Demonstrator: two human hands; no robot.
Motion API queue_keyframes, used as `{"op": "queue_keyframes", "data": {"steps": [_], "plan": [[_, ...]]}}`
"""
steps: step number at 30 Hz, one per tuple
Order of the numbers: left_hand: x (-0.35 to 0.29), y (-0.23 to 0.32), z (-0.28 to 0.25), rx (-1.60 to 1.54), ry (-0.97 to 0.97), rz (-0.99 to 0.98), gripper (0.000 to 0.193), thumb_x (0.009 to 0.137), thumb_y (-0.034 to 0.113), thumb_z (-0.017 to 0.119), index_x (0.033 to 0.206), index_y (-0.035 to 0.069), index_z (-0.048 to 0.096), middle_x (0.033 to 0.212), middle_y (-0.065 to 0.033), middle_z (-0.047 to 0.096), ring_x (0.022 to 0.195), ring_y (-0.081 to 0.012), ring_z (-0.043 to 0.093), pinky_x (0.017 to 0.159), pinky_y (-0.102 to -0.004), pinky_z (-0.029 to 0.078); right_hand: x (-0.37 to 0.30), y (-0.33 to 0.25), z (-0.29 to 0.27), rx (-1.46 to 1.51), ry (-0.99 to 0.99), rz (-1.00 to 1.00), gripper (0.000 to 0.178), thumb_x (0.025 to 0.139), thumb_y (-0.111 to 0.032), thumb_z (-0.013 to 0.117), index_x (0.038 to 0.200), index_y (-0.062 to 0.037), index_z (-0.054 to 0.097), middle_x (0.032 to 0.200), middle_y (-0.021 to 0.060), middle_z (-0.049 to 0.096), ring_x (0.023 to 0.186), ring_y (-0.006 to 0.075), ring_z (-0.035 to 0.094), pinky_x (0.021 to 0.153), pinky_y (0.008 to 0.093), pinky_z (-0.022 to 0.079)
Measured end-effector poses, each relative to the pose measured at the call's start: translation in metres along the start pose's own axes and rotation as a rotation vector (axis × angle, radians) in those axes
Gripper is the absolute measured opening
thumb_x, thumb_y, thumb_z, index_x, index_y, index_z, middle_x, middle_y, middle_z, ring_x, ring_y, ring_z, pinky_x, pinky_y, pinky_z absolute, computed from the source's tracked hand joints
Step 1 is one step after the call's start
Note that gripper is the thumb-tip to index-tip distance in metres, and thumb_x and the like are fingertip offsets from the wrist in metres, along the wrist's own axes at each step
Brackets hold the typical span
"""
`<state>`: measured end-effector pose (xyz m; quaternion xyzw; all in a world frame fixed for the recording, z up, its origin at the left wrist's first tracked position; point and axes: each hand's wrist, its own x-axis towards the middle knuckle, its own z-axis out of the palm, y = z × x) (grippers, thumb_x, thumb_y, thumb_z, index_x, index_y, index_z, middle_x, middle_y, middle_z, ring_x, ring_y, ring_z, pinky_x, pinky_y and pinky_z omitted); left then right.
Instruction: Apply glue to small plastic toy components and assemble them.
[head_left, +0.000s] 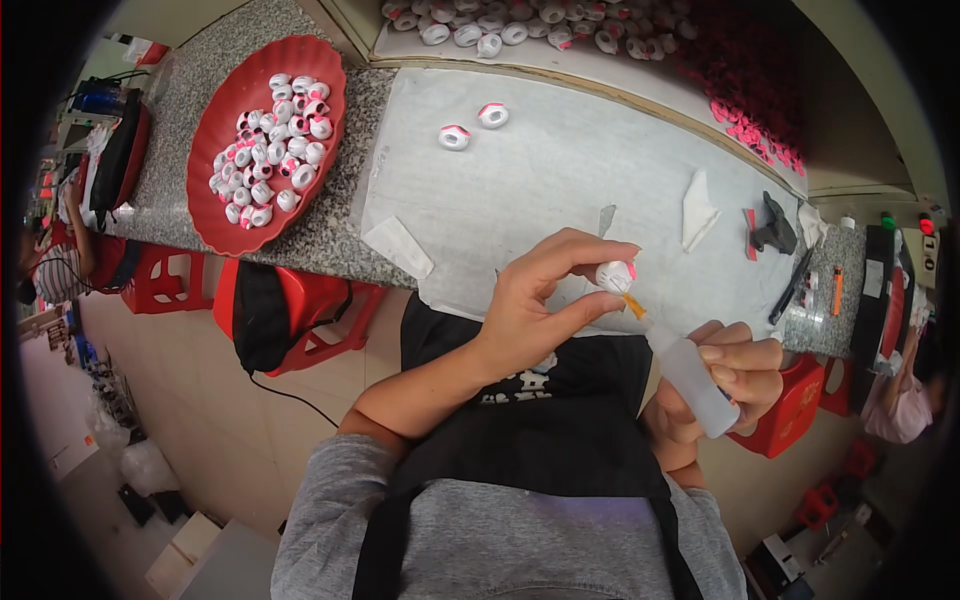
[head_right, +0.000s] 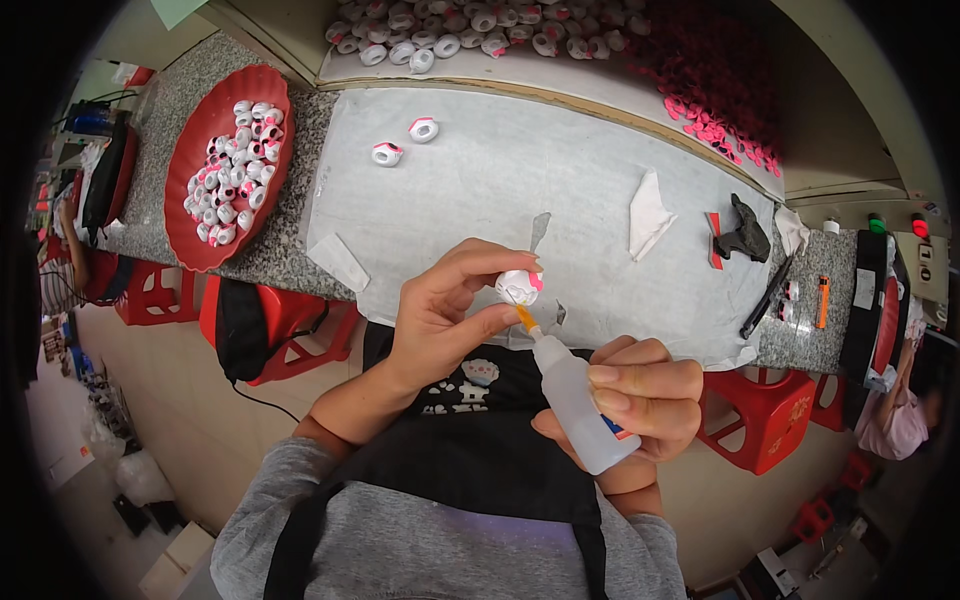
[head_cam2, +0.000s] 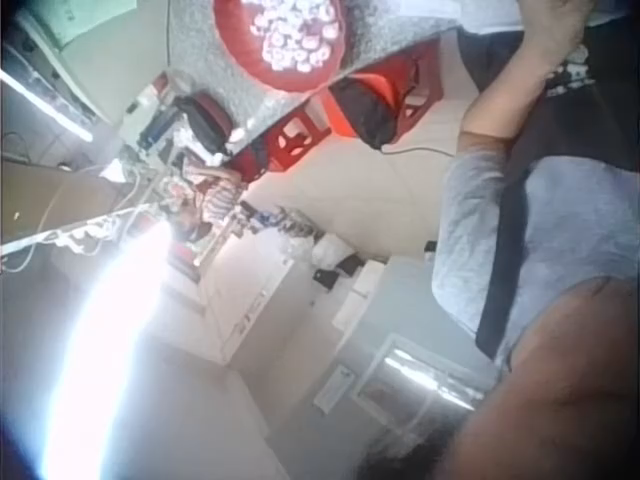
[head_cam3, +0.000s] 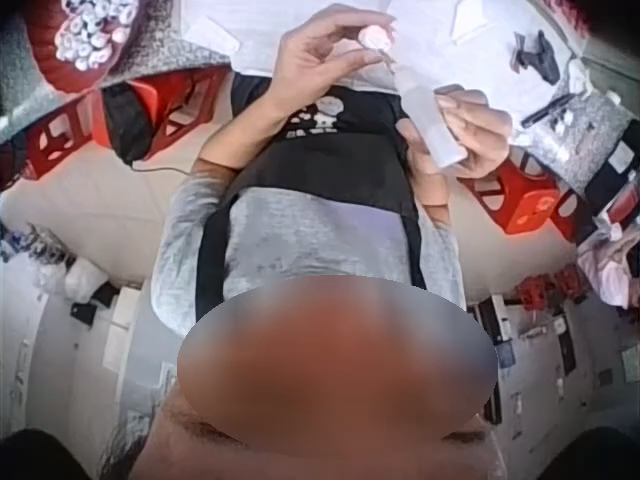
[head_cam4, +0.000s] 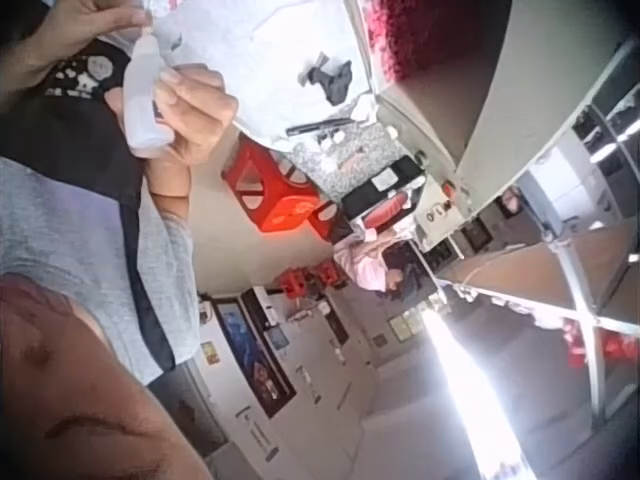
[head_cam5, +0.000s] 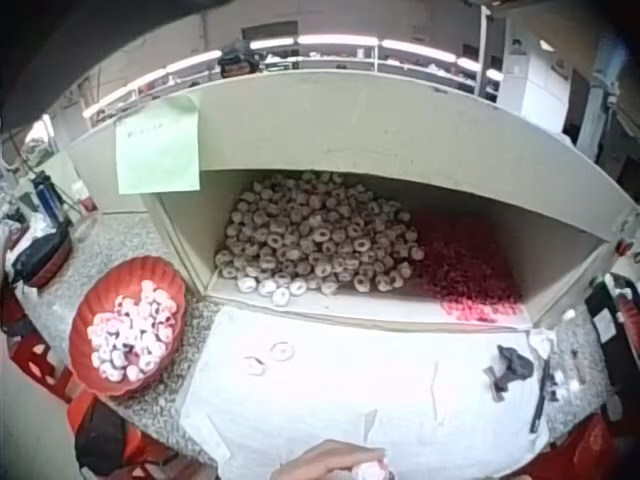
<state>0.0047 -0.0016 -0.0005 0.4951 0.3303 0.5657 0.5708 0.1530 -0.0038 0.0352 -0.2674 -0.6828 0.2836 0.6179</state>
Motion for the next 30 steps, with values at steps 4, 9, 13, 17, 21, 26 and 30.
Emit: {"op": "queue_keyframes", "data": {"steps": [4,9,13,17,21,26,30], "plan": [[0.0,-0.001,0.0,0.026,0.02,0.024,0.033,0.068,-0.009,0.052,0.1,-0.004,0.047,0.099,-0.0123,0.047,0.092,-0.0173,0.046,0.079,-0.028,0.037,0.0,-0.001,0.0,0.011,0.001,0.005,0.034,0.06,-0.01,0.066,0.078,-0.0066,0.038,0.073,0.0051,0.038,0.052,0.01,0.036,0.043,0.0184,0.031],[0.003,-0.002,-0.001,0.088,0.011,0.058,0.031,0.069,-0.009,0.051,0.099,-0.004,0.047,0.101,-0.0126,0.046,0.093,-0.0173,0.045,0.079,-0.0283,0.036,0.002,0.002,-0.003,-0.033,0.038,0.004,0.031,0.059,-0.007,0.064,0.077,-0.0057,0.039,0.073,0.0054,0.039,0.052,0.0099,0.036,0.043,0.0186,0.032],[0.006,-0.002,-0.003,0.007,0.042,0.056,0.031,0.069,-0.008,0.051,0.099,-0.004,0.047,0.1,-0.0119,0.048,0.091,-0.0159,0.046,0.078,-0.0266,0.036,0.008,0.008,-0.009,-0.004,0.037,0.013,0.032,0.058,-0.006,0.063,0.077,-0.0052,0.038,0.072,0.0072,0.04,0.053,0.0109,0.038,0.043,0.0187,0.033],[0.007,0.005,-0.016,-0.138,0.297,-0.01,0.035,0.069,-0.007,0.051,0.103,-0.003,0.044,0.098,-0.0114,0.051,0.086,-0.0126,0.049,0.074,-0.0215,0.038,0.024,0.027,-0.03,0.015,0.067,0.21,0.03,0.058,0.002,0.055,0.077,-0.004,0.032,0.078,0.0126,0.041,0.058,0.016,0.044,0.051,0.0257,0.043],[0.004,0.011,-0.026,-0.187,0.333,0.029,0.036,0.069,-0.008,0.053,0.104,-0.002,0.044,0.099,-0.0105,0.049,0.091,-0.0127,0.047,0.078,-0.0235,0.037,0.058,0.072,-0.04,-0.062,-0.07,0.576,0.039,0.064,0.004,0.054,0.1,0.0008,0.04,0.087,0.0098,0.047,0.069,0.0153,0.051,0.058,0.0244,0.043],[0.002,0.012,-0.022,-0.173,0.311,0.014,0.036,0.069,-0.007,0.053,0.103,-0.002,0.044,0.099,-0.0106,0.049,0.091,-0.0133,0.047,0.078,-0.0235,0.037,0.105,0.153,-0.047,-0.513,-0.194,0.291,0.024,0.069,-0.002,0.054,0.092,-0.0012,0.048,0.079,0.0121,0.053,0.067,0.0232,0.054,0.06,0.0282,0.043],[0.001,0.015,-0.029,-0.173,0.329,0.028,0.036,0.069,-0.007,0.053,0.103,-0.002,0.044,0.099,-0.0107,0.049,0.091,-0.0131,0.047,0.078,-0.0234,0.037,0.13,0.183,-0.046,-1.019,-0.493,0.058,0.023,0.068,-0.004,0.055,0.09,-0.0029,0.051,0.08,0.0165,0.054,0.073,0.0321,0.052,0.065,0.0327,0.042]]}}
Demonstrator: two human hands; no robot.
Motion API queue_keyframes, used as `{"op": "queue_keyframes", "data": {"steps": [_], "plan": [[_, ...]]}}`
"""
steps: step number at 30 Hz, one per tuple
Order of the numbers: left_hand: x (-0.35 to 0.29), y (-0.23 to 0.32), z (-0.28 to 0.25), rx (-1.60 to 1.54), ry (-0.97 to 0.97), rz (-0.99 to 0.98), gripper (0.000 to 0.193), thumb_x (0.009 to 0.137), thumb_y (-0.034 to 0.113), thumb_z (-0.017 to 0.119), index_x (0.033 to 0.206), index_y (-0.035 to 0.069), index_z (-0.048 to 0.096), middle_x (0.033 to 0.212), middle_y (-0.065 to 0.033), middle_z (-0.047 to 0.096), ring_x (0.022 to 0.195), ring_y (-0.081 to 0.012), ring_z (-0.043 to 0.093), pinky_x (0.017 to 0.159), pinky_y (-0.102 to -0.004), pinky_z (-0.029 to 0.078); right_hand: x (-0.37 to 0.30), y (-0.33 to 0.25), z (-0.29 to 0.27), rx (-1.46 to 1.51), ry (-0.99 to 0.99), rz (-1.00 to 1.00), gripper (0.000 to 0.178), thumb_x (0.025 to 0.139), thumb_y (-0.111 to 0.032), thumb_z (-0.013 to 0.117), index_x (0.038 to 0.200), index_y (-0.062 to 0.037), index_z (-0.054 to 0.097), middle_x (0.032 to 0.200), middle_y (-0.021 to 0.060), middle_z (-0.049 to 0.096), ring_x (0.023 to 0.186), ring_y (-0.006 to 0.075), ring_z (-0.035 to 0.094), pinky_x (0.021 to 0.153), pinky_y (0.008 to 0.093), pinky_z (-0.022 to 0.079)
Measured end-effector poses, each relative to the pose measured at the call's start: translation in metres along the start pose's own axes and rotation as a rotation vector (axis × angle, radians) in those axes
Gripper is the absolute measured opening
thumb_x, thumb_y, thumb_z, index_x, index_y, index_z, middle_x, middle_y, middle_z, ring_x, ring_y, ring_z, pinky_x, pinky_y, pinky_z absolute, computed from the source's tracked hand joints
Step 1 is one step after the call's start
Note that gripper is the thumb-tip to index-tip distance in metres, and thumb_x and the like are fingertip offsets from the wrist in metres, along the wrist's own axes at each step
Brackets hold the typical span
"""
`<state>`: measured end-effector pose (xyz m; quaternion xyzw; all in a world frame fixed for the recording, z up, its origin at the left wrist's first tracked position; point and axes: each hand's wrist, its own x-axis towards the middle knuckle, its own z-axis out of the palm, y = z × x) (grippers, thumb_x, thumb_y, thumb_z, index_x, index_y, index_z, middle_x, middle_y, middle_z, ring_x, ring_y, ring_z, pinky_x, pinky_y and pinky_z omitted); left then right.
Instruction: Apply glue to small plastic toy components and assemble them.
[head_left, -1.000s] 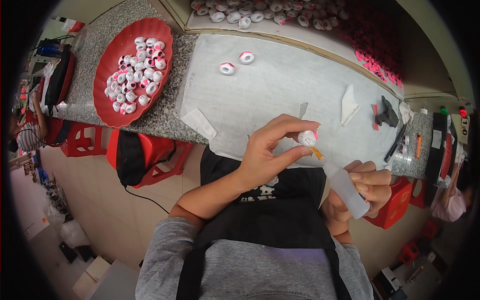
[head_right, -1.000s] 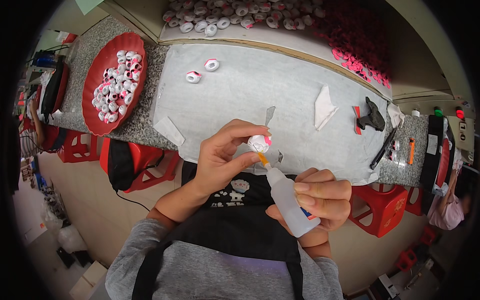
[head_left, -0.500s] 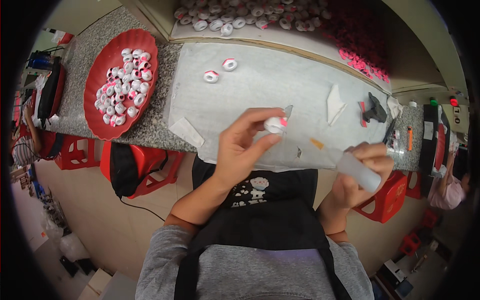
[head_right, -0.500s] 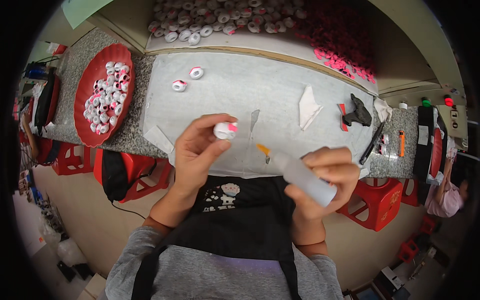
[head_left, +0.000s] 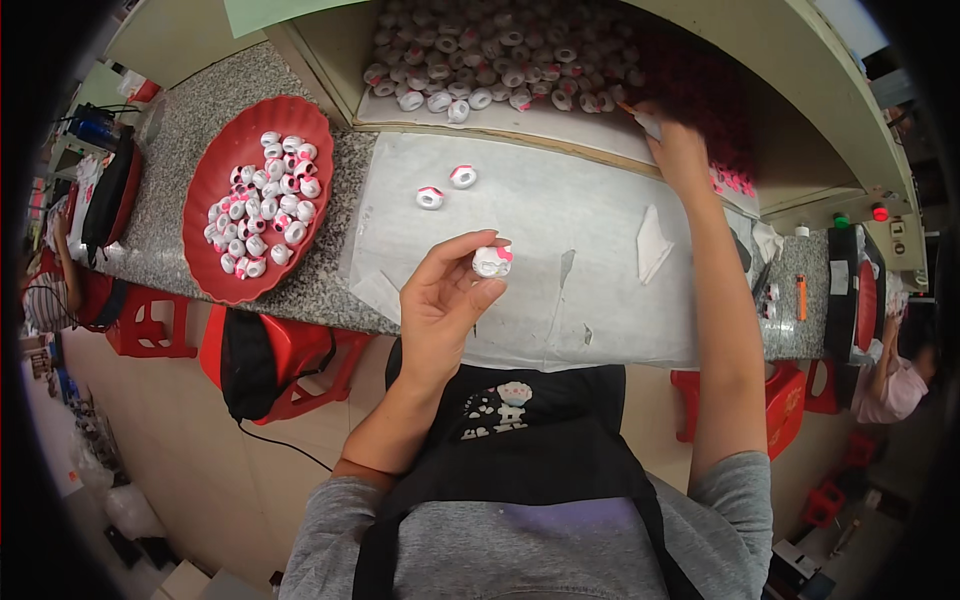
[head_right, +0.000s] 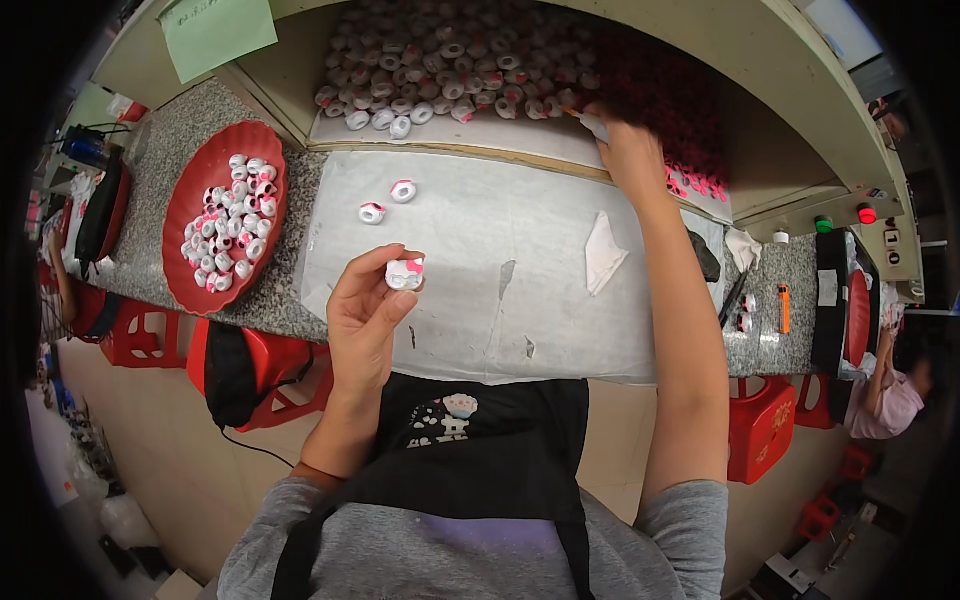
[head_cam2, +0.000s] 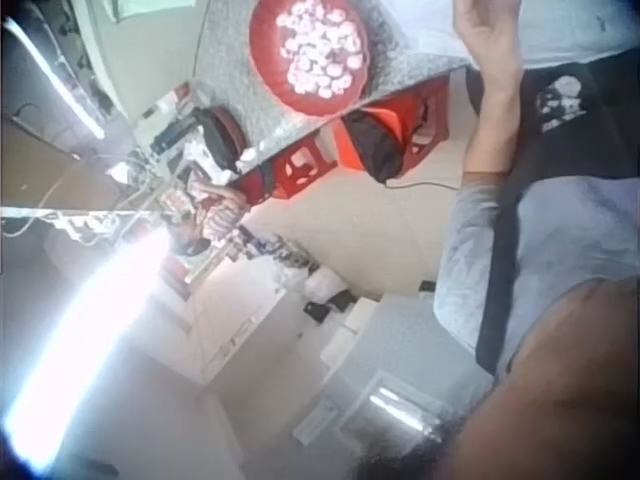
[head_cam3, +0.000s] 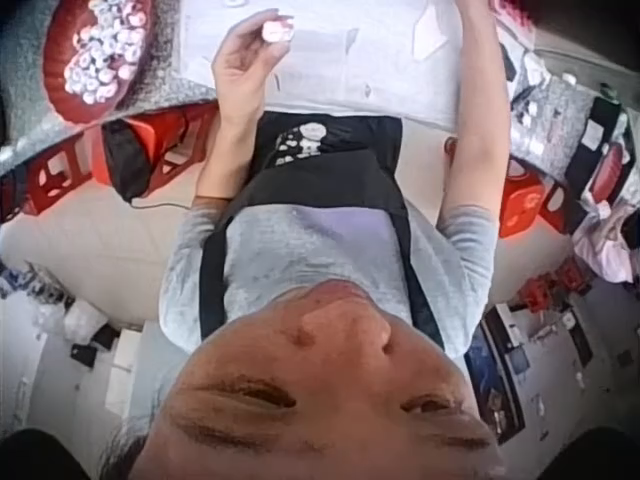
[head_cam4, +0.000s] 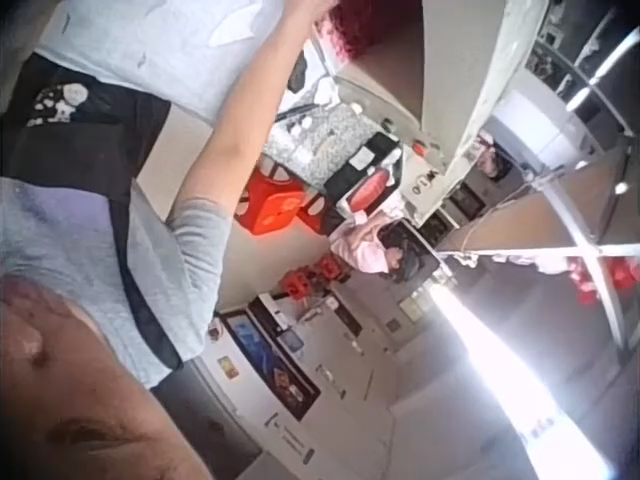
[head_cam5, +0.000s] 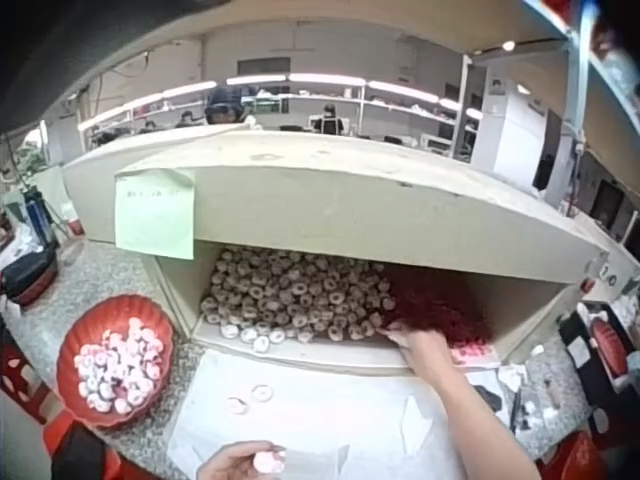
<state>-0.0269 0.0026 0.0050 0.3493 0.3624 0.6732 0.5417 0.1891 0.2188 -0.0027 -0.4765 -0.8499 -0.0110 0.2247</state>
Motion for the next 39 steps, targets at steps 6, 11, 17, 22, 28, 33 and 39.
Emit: {"op": "queue_keyframes", "data": {"steps": [6,11,17,22,28,33,39], "plan": [[0.005,-0.001,-0.005,-0.022,0.033,0.006,0.036,0.069,-0.007,0.054,0.103,-0.002,0.044,0.1,-0.0113,0.048,0.093,-0.0136,0.047,0.081,-0.0247,0.037,-0.017,-0.038,-0.017,0.641,0.108,0.138,0.017,0.07,-0.001,0.051,0.087,-0.0019,0.052,0.075,0.0064,0.057,0.064,0.0131,0.053,0.058,0.0237,0.04],[0.006,-0.017,0.019,0.055,-0.154,0.057,0.035,0.07,-0.005,0.053,0.104,-0.002,0.043,0.103,-0.014,0.048,0.101,-0.0201,0.044,0.086,-0.0296,0.033,-0.08,-0.125,-0.041,1.092,-0.028,0.288,0.014,0.068,0.003,0.05,0.082,0.0007,0.05,0.076,0.0057,0.054,0.056,0.0043,0.042,0.049,0.0152,0.033],[-0.002,-0.026,0.024,0.013,-0.212,0.033,0.034,0.07,-0.005,0.052,0.103,-0.004,0.043,0.105,-0.0142,0.047,0.102,-0.0205,0.043,0.088,-0.0314,0.032,-0.104,-0.146,-0.036,1.376,-0.007,0.532,0.022,0.069,0.005,0.05,0.09,0.0011,0.053,0.077,0.0039,0.053,0.065,0.0059,0.046,0.06,0.0184,0.036],[-0.008,-0.026,0.029,-0.009,-0.212,0.011,0.033,0.071,-0.004,0.052,0.103,-0.003,0.044,0.103,-0.0124,0.048,0.1,-0.0189,0.044,0.086,-0.03,0.034,-0.119,-0.142,-0.039,1.157,-0.005,0.408,0.019,0.069,0.006,0.051,0.087,0.0002,0.055,0.076,0.0052,0.055,0.063,0.0074,0.049,0.054,0.0174,0.037],[-0.007,-0.027,0.023,0.028,-0.189,-0.006,0.034,0.071,-0.004,0.053,0.104,-0.001,0.043,0.102,-0.0119,0.049,0.094,-0.0163,0.047,0.082,-0.0278,0.037,-0.13,-0.138,-0.045,1.431,0.098,0.594,0.011,0.064,0.009,0.054,0.073,0.0032,0.05,0.074,0.014,0.053,0.061,0.0159,0.05,0.054,0.0234,0.042],[-0.006,-0.027,0.024,0.019,-0.142,-0.037,0.033,0.071,-0.004,0.052,0.103,-0.002,0.042,0.101,-0.0134,0.049,0.093,-0.0168,0.048,0.08,-0.0275,0.038,-0.137,-0.137,-0.05,1.445,0.046,0.583,0.013,0.063,0.008,0.056,0.072,0.0039,0.048,0.069,0.0117,0.05,0.06,0.0167,0.05,0.054,0.0242,0.042],[-0.006,-0.031,0.018,0.212,-0.216,0.042,0.035,0.07,-0.006,0.053,0.103,-0.003,0.041,0.101,-0.0137,0.049,0.093,-0.0166,0.048,0.079,-0.0274,0.038,-0.131,-0.145,-0.054,1.507,0.006,0.596,0.014,0.062,0.006,0.058,0.069,0.0026,0.047,0.069,0.0149,0.051,0.056,0.0168,0.051,0.053,0.0239,0.043]]}}
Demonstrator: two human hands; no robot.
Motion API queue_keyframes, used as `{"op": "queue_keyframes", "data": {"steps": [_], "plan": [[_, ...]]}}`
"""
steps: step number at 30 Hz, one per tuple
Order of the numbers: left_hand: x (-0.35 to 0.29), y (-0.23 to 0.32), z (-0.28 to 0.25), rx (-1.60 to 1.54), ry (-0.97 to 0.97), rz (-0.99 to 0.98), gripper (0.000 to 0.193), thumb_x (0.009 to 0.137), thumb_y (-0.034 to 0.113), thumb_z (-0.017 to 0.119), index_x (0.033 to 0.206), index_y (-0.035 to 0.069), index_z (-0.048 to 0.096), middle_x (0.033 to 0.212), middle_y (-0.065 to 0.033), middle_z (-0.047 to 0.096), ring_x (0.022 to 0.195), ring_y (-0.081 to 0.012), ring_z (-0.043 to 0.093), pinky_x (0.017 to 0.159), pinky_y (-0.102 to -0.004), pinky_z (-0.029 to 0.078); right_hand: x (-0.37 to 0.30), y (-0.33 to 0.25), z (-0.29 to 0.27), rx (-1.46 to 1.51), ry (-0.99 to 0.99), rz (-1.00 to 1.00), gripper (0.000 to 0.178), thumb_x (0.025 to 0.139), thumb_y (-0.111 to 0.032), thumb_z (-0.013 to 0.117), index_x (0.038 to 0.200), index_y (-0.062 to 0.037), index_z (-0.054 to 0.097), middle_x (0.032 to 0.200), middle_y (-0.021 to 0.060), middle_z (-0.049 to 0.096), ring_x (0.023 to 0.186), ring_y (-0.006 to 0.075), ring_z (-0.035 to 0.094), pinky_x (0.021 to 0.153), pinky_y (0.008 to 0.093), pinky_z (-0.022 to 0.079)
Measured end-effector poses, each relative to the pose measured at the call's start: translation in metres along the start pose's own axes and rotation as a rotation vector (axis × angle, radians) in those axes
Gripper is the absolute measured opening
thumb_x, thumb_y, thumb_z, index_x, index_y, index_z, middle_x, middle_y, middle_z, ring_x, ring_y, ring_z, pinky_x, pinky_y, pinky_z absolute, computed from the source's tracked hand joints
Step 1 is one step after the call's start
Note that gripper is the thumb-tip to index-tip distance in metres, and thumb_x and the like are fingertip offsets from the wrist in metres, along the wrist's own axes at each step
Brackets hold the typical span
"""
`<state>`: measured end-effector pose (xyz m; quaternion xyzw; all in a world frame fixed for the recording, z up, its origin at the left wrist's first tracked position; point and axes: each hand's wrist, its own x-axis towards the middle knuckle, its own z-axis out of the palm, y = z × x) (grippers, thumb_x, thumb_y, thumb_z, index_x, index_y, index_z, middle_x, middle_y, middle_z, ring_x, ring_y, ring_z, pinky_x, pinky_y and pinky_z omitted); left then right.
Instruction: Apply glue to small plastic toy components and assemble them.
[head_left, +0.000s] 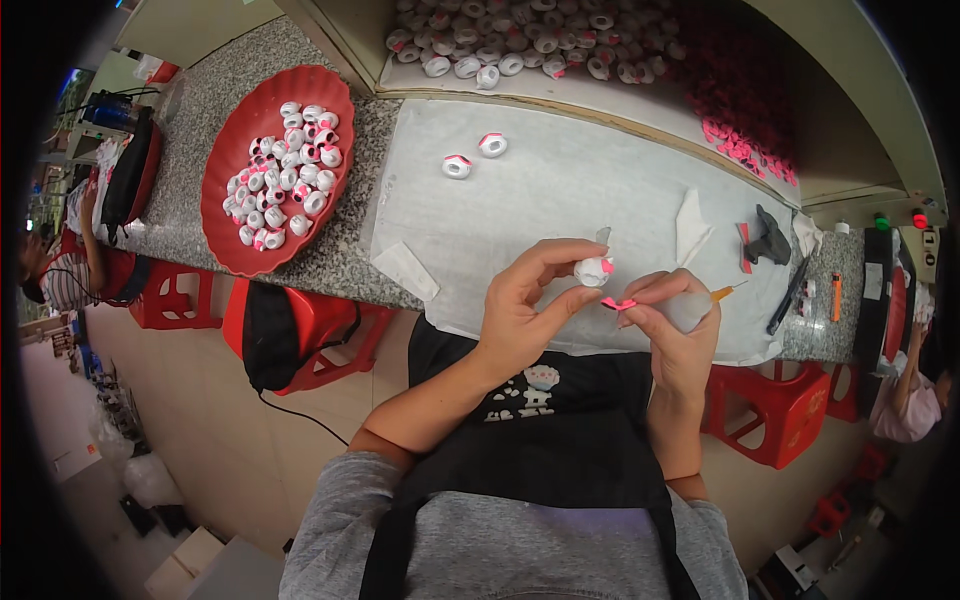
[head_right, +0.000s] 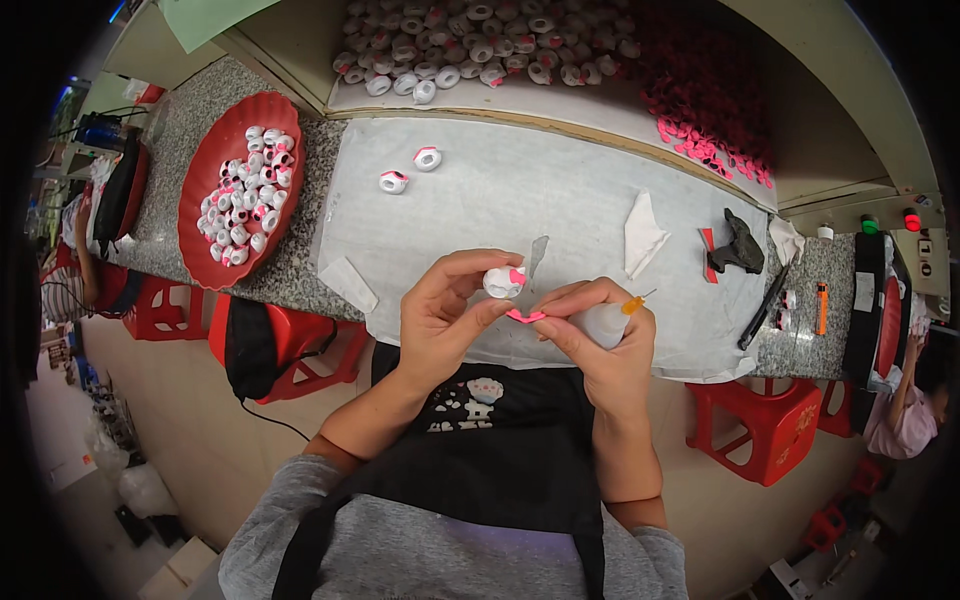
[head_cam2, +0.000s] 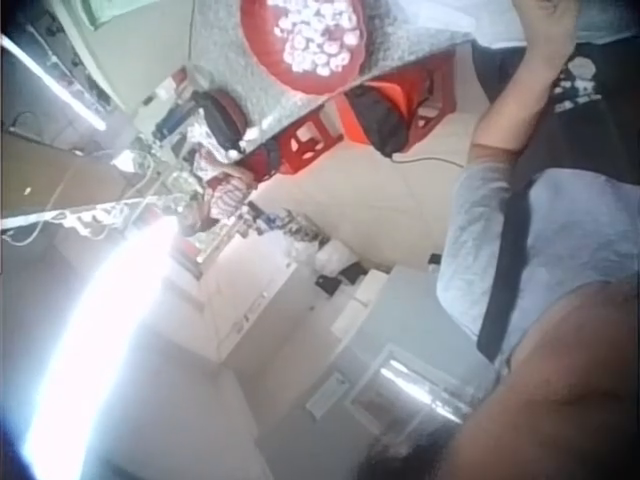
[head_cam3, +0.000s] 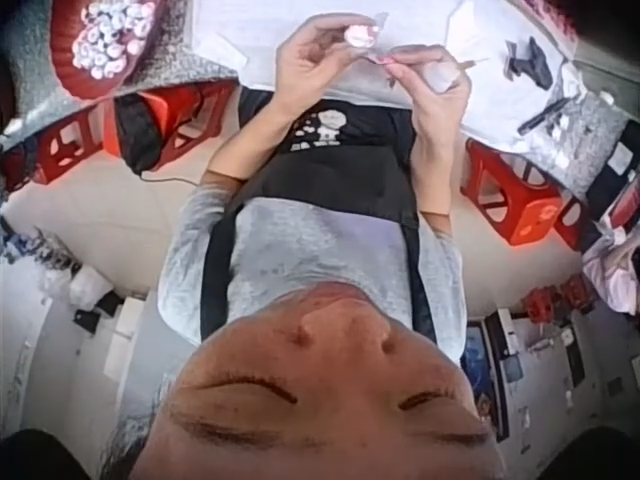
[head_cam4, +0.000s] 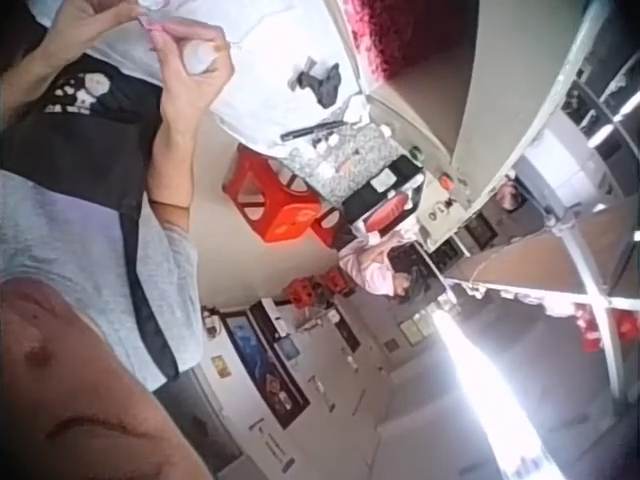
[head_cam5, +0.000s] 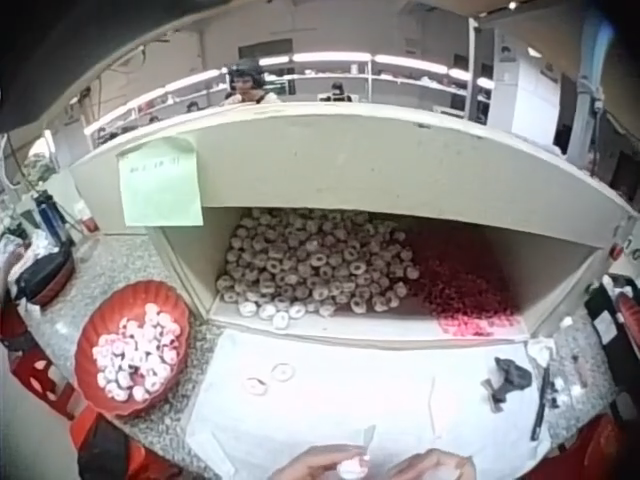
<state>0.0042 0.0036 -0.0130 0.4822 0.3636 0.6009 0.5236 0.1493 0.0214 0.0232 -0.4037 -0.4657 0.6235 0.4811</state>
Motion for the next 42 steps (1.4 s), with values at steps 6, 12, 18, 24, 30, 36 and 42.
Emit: {"op": "queue_keyframes", "data": {"steps": [6,12,18,24,30,36,42], "plan": [[-0.001,0.007,0.0,-0.225,0.039,-0.132,0.033,0.072,-0.003,0.052,0.104,0.0,0.044,0.099,-0.0096,0.05,0.092,-0.0147,0.048,0.081,-0.0286,0.039,-0.002,0.001,0.003,0.075,-0.045,0.039,0.013,0.063,0.006,0.057,0.069,0.0022,0.046,0.068,0.0154,0.051,0.055,0.0171,0.05,0.051,0.0241,0.042],[0.001,0.003,0.001,-0.652,0.043,-0.354,0.033,0.074,0.003,0.052,0.105,0.002,0.041,0.1,-0.0139,0.05,0.09,-0.0169,0.05,0.081,-0.0311,0.039,-0.003,-0.001,0.0,0.106,-0.005,0.026,0.012,0.063,0.004,0.057,0.069,0.0013,0.046,0.067,0.0142,0.049,0.051,0.015,0.046,0.047,0.0233,0.037],[-0.002,0.005,0.002,-0.157,0.009,-0.08,0.031,0.072,-0.004,0.052,0.101,-0.001,0.042,0.101,-0.0148,0.049,0.093,-0.0184,0.049,0.08,-0.029,0.039,-0.002,0.0,0.008,0.075,-0.002,0.068,0.013,0.063,0.005,0.057,0.07,0.0015,0.047,0.068,0.0122,0.047,0.051,0.0135,0.044,0.046,0.0223,0.036],[-0.005,0.003,0.001,0.155,0.002,0.079,0.028,0.07,-0.007,0.052,0.096,-0.002,0.046,0.101,-0.0157,0.049,0.093,-0.0192,0.049,0.079,-0.0287,0.039,0.001,0.004,0.01,0.116,-0.027,0.056,0.009,0.063,0.006,0.059,0.068,0.0009,0.053,0.069,0.0062,0.049,0.054,0.0079,0.044,0.045,0.0178,0.033],[-0.003,0.005,0.0,0.132,-0.027,0.133,0.025,0.069,-0.007,0.052,0.094,-0.002,0.048,0.101,-0.0163,0.049,0.094,-0.021,0.048,0.079,-0.0298,0.039,0.002,0.007,0.008,0.109,0.01,0.028,0.009,0.064,0.006,0.059,0.068,0.001,0.052,0.069,0.0054,0.048,0.054,0.0074,0.043,0.046,0.0175,0.033],[-0.002,0.01,-0.001,-0.173,-0.044,-0.006,0.026,0.069,-0.005,0.054,0.095,-0.003,0.048,0.099,-0.0165,0.049,0.094,-0.0213,0.048,0.08,-0.0309,0.039,0.0,0.01,0.006,-0.033,0.038,-0.136,0.022,0.062,0.005,0.061,0.081,-0.0001,0.051,0.07,0.0039,0.048,0.058,0.0065,0.043,0.049,0.0169,0.034],[-0.005,0.013,-0.002,-0.191,-0.102,-0.074,0.026,0.07,-0.004,0.054,0.096,-0.002,0.051,0.097,-0.011,0.052,0.092,-0.0166,0.049,0.08,-0.0269,0.038,0.001,-0.002,0.007,-0.049,-0.167,0.036,0.039,0.056,0.004,0.064,0.092,0.0033,0.048,0.078,0.0078,0.053,0.059,0.0093,0.049,0.048,0.0167,0.037]]}}
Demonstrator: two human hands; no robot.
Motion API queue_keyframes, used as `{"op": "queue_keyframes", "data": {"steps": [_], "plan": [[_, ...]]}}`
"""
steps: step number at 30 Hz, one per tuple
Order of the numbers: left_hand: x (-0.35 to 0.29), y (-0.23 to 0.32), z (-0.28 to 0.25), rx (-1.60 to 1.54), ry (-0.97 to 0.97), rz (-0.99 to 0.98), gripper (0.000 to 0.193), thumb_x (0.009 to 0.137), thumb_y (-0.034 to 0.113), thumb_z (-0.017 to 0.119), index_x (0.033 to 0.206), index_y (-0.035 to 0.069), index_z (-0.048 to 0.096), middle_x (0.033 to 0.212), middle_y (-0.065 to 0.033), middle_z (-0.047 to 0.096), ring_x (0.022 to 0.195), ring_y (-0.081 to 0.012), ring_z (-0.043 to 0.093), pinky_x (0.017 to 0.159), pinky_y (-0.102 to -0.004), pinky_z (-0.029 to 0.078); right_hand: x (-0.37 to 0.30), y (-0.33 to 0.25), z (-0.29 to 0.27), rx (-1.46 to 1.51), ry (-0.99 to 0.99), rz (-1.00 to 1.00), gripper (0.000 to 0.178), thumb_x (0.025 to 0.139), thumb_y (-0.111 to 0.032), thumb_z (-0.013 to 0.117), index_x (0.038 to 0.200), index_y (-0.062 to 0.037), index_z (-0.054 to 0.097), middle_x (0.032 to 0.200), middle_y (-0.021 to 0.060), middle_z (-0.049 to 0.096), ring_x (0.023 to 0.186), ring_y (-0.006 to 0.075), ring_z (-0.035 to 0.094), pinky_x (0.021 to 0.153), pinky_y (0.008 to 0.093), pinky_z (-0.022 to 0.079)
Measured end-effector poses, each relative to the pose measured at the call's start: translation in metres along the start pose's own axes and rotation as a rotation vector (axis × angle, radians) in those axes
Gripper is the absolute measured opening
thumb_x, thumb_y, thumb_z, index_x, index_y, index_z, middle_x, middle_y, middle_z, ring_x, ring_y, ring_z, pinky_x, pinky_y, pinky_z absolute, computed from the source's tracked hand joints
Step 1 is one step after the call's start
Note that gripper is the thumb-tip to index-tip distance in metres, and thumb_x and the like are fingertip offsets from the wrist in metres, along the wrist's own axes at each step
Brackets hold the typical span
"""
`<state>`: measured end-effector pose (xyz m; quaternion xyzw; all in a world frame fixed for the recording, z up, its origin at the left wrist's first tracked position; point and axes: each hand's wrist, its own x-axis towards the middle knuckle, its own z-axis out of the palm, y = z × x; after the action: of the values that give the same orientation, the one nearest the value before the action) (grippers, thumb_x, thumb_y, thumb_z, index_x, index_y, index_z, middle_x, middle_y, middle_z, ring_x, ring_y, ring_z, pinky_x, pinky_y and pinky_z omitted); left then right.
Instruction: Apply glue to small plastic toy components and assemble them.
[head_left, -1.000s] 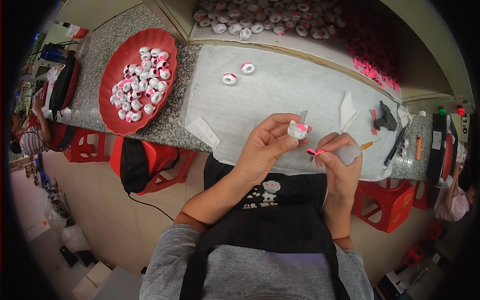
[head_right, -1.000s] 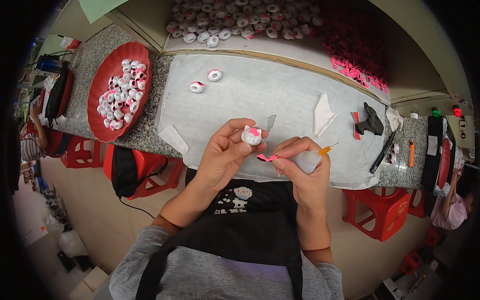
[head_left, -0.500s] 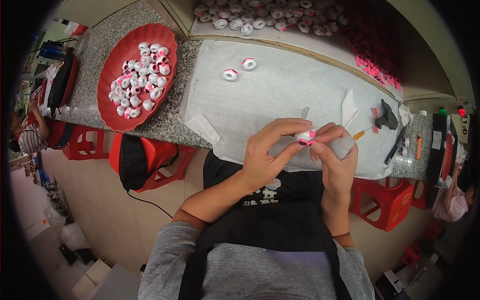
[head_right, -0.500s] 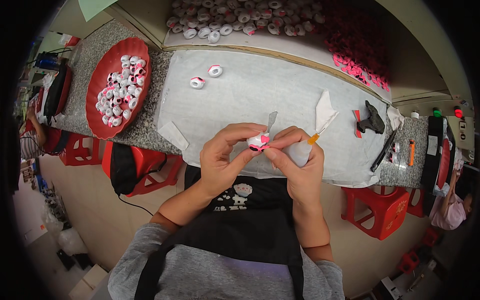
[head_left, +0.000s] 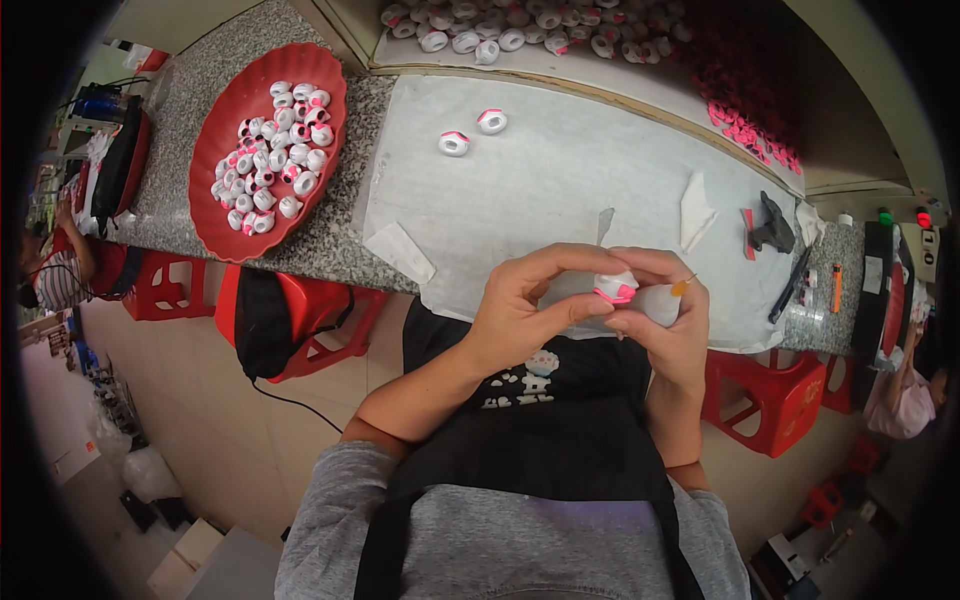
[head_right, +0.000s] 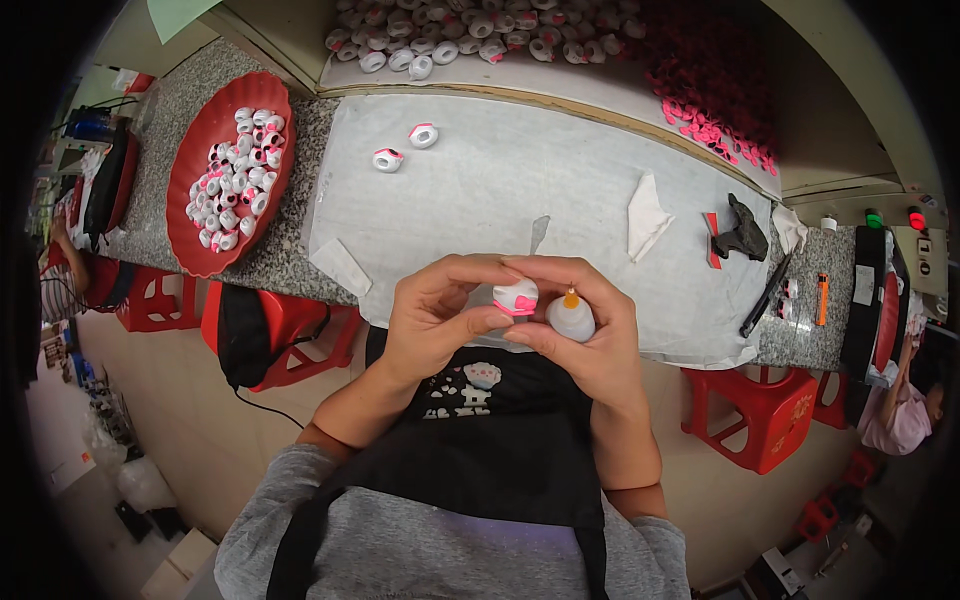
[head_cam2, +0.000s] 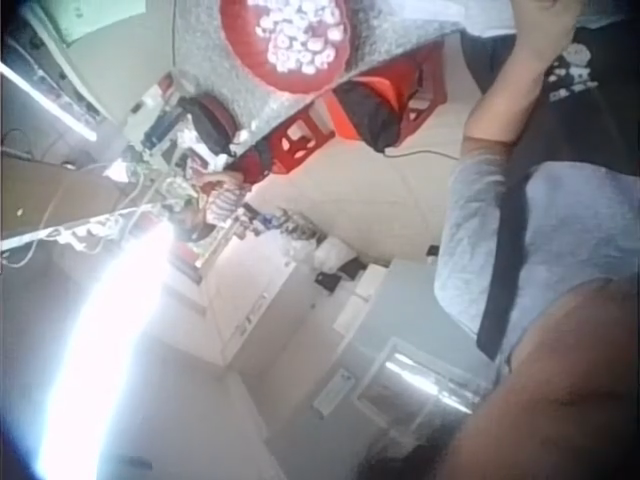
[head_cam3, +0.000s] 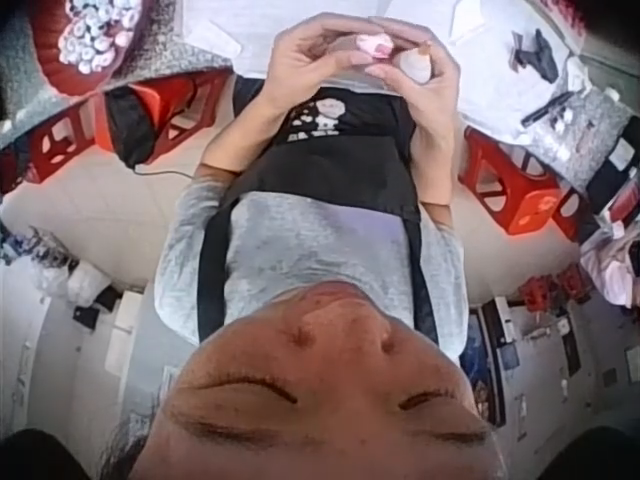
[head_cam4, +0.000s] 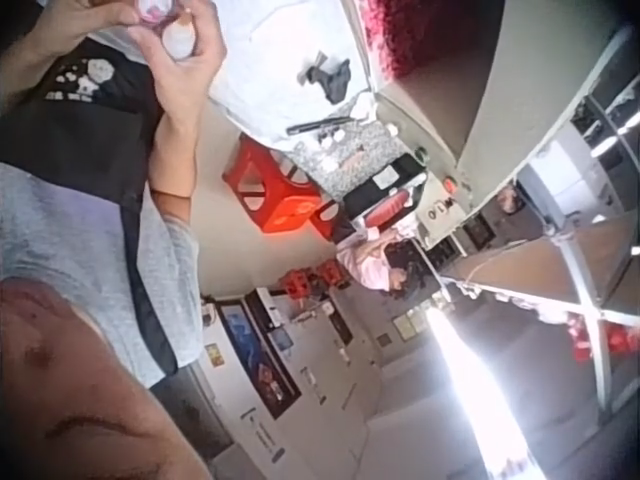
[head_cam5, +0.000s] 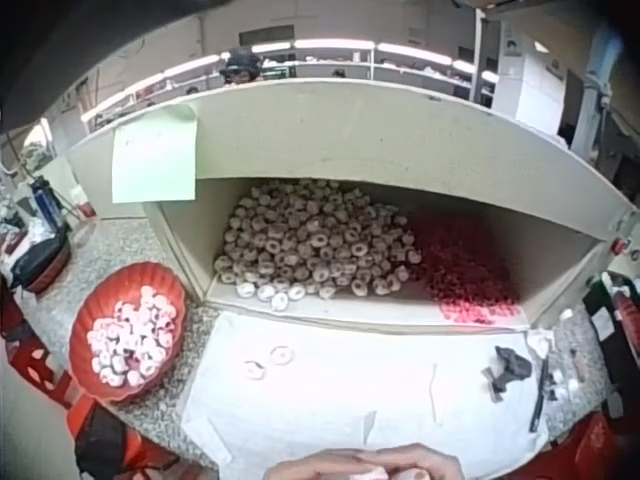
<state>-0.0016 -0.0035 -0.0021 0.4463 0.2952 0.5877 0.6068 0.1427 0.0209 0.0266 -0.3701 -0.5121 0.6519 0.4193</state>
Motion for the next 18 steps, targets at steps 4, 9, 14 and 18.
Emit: {"op": "queue_keyframes", "data": {"steps": [4,9,14,18], "plan": [[0.0003,-0.0041,-0.0012,-0.08,-0.023,-0.019,0.025,0.069,-0.002,0.056,0.093,-0.001,0.054,0.096,-0.0111,0.053,0.089,-0.0167,0.05,0.078,-0.0265,0.039,-0.0043,0.0088,-0.0087,0.05,-0.023,0.008,0.027,0.061,0.003,0.064,0.086,0.0029,0.055,0.084,0.009,0.057,0.072,0.0092,0.051,0.063,0.0207,0.041],[-0.001,-0.0033,-0.003,0.097,-0.041,0.071,0.015,0.068,-0.001,0.058,0.082,-0.003,0.055,0.092,-0.0168,0.053,0.088,-0.0237,0.052,0.075,-0.0311,0.042,-0.0063,0.0105,-0.0062,0.086,-0.023,-0.005,0.027,0.062,-0.001,0.065,0.086,0.0033,0.055,0.081,0.0084,0.057,0.065,0.0079,0.051,0.056,0.0191,0.04],[-0.0002,-0.0051,-0.0038,0.094,-0.05,0.128,0.014,0.067,-0.001,0.059,0.08,-0.002,0.056,0.087,-0.0157,0.055,0.087,-0.0251,0.052,0.073,-0.0314,0.044,-0.0079,0.0099,-0.0041,0.113,-0.032,-0.016,0.027,0.062,-0.003,0.066,0.086,0.0034,0.055,0.078,0.0082,0.057,0.062,0.0072,0.05,0.053,0.018,0.039],[-0.0011,-0.0054,-0.0039,0.099,-0.054,0.144,0.014,0.066,-0.001,0.059,0.08,-0.002,0.056,0.086,-0.0153,0.055,0.086,-0.0254,0.053,0.072,-0.0313,0.044,-0.0084,0.0103,-0.0035,0.107,-0.031,-0.016,0.027,0.062,-0.003,0.066,0.086,0.0035,0.054,0.077,0.0078,0.057,0.061,0.0073,0.05,0.053,0.018,0.039]]}}
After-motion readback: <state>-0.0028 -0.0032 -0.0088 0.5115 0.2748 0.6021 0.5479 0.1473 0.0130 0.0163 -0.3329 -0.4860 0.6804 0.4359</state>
